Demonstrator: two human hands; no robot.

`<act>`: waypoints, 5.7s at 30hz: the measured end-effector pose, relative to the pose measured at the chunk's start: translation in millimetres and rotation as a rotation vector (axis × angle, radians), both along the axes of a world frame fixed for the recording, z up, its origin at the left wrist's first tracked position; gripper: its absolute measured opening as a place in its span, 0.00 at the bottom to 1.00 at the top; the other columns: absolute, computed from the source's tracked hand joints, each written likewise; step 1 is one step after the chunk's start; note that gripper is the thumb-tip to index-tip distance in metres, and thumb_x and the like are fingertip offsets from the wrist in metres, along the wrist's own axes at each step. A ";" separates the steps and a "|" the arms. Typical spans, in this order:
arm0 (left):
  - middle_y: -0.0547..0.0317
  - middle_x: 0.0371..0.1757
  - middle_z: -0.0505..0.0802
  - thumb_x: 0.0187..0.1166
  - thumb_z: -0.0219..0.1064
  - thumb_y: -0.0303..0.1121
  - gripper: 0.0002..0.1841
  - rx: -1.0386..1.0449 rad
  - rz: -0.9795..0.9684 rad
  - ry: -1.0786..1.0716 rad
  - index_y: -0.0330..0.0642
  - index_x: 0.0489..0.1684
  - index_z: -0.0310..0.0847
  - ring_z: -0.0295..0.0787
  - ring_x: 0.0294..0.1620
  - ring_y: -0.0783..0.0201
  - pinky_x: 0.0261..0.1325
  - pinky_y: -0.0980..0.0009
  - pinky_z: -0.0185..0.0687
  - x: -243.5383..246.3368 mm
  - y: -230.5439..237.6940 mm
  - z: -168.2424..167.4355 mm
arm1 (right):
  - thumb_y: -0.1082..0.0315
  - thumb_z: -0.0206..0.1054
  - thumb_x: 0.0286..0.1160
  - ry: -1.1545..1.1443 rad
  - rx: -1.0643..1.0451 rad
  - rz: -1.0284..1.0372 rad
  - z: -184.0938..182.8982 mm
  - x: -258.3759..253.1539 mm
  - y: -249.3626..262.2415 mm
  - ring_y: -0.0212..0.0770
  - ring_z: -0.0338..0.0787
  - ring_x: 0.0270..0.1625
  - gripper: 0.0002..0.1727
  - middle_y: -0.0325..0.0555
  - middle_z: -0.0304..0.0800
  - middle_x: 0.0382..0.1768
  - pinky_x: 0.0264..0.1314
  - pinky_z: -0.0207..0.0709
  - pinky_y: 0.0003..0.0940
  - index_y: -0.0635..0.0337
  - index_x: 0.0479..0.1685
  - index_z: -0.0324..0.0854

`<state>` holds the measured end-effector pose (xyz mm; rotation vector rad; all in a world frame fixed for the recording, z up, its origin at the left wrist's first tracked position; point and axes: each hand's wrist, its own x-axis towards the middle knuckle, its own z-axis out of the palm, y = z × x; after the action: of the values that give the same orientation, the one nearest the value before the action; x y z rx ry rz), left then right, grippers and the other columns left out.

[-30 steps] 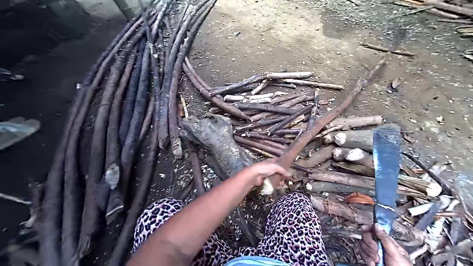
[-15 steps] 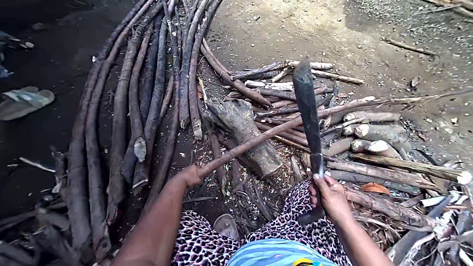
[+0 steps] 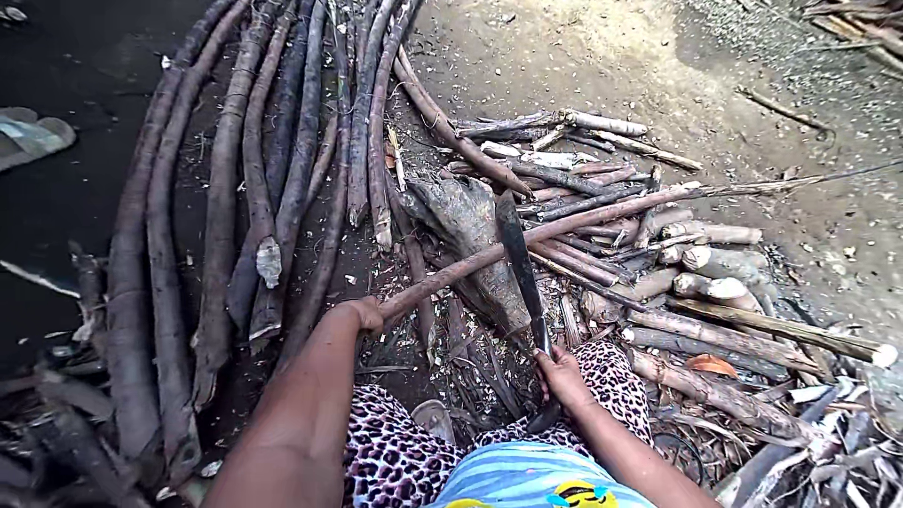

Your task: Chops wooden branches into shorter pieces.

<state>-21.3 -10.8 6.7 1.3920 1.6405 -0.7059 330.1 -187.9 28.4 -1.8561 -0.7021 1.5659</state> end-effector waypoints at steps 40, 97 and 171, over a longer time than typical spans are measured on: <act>0.34 0.55 0.88 0.67 0.78 0.23 0.25 -0.076 -0.103 -0.009 0.28 0.64 0.79 0.87 0.55 0.43 0.59 0.43 0.80 11.1 -29.0 2.1 | 0.59 0.49 0.97 -0.058 -0.096 0.089 21.7 8.0 8.9 0.33 0.72 0.12 0.16 0.38 0.70 0.18 0.16 0.76 0.29 0.65 0.57 0.72; 0.30 0.59 0.88 0.65 0.79 0.22 0.23 0.014 -0.175 0.175 0.21 0.58 0.79 0.86 0.64 0.39 0.65 0.42 0.79 6.7 36.7 -22.6 | 0.52 0.49 0.95 -0.598 -0.124 0.421 -40.7 -25.8 46.0 0.57 0.90 0.62 0.27 0.65 0.88 0.57 0.69 0.78 0.54 0.70 0.74 0.70; 0.30 0.63 0.90 0.59 0.91 0.39 0.33 0.634 0.437 -0.044 0.35 0.64 0.86 0.83 0.71 0.33 0.76 0.32 0.70 -79.0 36.8 49.0 | 0.53 0.47 0.97 0.040 -0.025 0.214 13.5 -51.9 149.3 0.32 0.70 0.11 0.19 0.37 0.67 0.17 0.16 0.75 0.28 0.61 0.52 0.70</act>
<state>-100.3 26.0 55.7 1.3653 2.1404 0.1169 278.2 -38.6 41.9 -1.8109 -0.8915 1.7473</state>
